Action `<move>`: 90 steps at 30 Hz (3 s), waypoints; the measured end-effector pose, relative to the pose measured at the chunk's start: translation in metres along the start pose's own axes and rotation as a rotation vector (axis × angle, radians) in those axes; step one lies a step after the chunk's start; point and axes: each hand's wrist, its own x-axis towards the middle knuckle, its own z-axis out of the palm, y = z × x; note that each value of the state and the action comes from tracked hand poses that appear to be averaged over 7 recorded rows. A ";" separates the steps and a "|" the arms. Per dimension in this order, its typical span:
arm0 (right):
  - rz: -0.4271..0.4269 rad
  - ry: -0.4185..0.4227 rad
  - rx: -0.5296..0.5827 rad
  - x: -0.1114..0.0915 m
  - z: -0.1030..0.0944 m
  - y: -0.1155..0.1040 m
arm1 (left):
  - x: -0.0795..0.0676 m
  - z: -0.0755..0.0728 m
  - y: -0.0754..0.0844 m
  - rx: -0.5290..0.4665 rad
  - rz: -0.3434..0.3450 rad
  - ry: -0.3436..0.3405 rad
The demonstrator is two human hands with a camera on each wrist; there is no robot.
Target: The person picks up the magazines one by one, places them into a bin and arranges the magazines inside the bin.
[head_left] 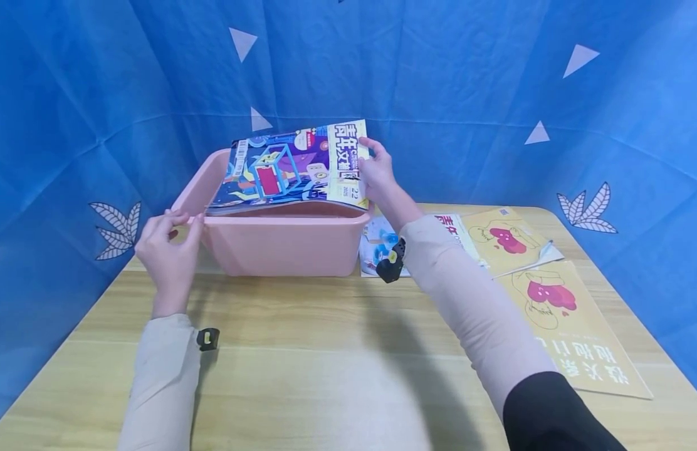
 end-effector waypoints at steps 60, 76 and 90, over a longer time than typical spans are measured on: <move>-0.174 -0.161 -0.303 0.006 -0.101 0.008 | 0.012 -0.013 0.026 -0.037 0.158 -0.015; -0.178 -0.086 -0.325 0.006 -0.152 0.032 | 0.011 -0.011 0.026 -0.044 0.137 0.001; -0.141 -0.038 -0.355 0.006 -0.188 0.048 | 0.011 -0.010 0.026 -0.077 0.126 0.044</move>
